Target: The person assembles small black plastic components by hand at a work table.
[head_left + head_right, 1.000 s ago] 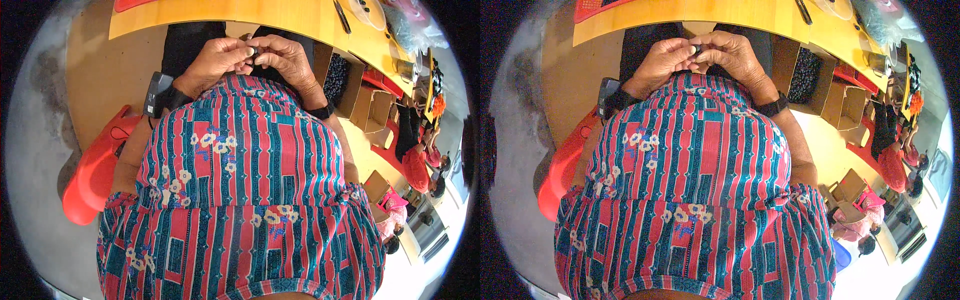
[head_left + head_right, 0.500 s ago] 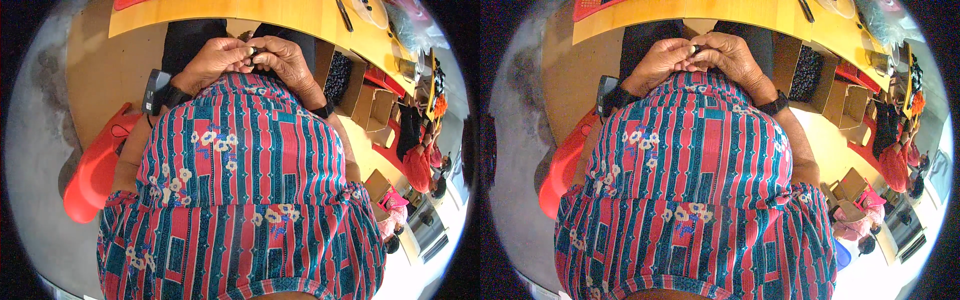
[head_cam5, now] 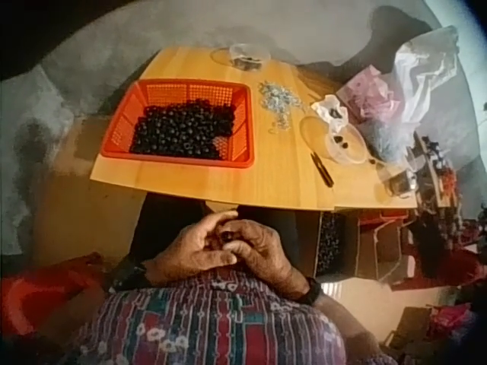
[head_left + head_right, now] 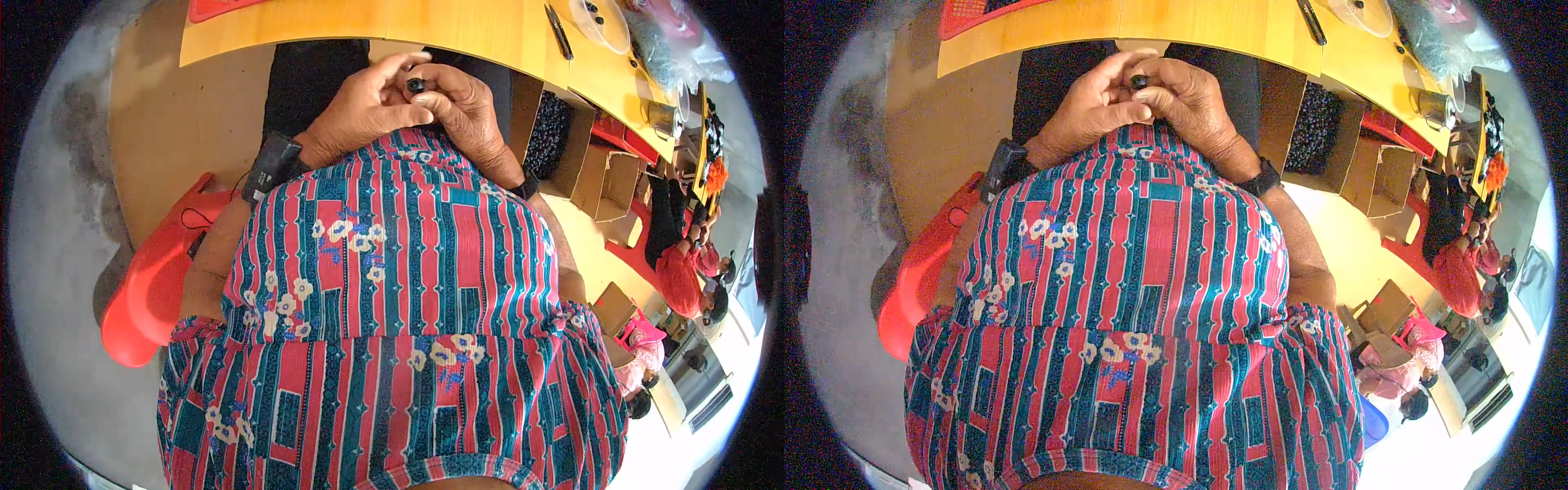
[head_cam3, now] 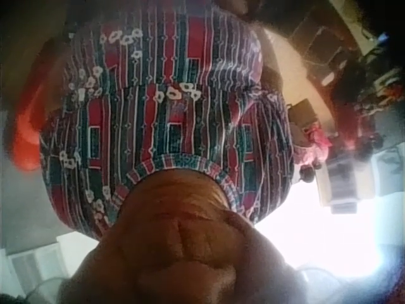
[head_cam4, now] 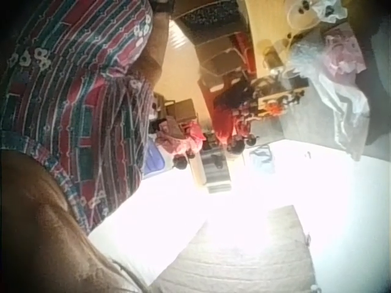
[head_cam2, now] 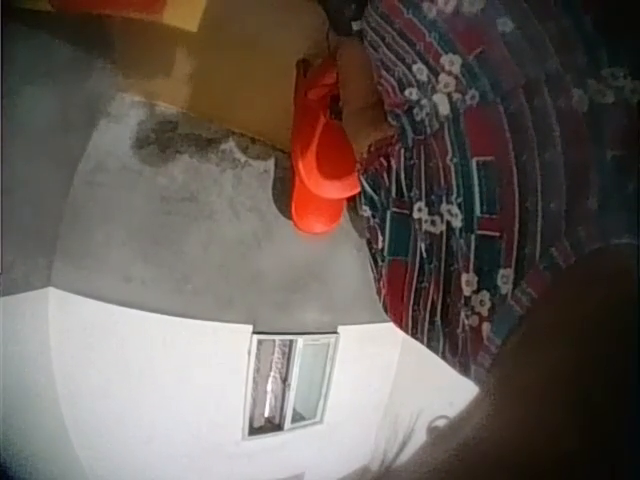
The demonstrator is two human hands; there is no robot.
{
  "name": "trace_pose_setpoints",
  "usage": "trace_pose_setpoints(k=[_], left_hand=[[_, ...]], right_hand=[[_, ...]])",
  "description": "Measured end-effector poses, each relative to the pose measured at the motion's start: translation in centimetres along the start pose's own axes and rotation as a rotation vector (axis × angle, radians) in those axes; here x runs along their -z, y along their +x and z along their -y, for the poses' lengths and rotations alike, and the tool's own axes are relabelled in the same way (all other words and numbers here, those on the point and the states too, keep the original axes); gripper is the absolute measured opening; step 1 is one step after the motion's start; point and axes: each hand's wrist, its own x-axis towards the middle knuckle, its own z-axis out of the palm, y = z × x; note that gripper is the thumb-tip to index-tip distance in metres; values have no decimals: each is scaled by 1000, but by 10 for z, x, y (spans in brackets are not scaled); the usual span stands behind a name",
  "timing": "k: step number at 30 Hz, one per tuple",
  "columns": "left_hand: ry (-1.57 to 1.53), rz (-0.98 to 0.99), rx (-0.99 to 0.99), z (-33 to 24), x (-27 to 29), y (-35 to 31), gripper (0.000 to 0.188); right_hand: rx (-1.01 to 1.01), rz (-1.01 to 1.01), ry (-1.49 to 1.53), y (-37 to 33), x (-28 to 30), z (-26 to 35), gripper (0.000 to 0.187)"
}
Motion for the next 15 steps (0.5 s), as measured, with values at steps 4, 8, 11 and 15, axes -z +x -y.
trace_pose_setpoints(k=[4,8,11,15], left_hand=[[308,26,8,-2,2,1,43],[361,13,-63,-5,0,-1,38],[389,5,-119,-5,1,0,36],[440,-3,-137,-3,3,-1,35]], right_hand=[[10,-26,71,1,-4,-2,22],[24,-30,-4,1,-4,3,23],[65,-32,-93,2,-4,2,24],[75,-65,-70,0,-7,2,24]])
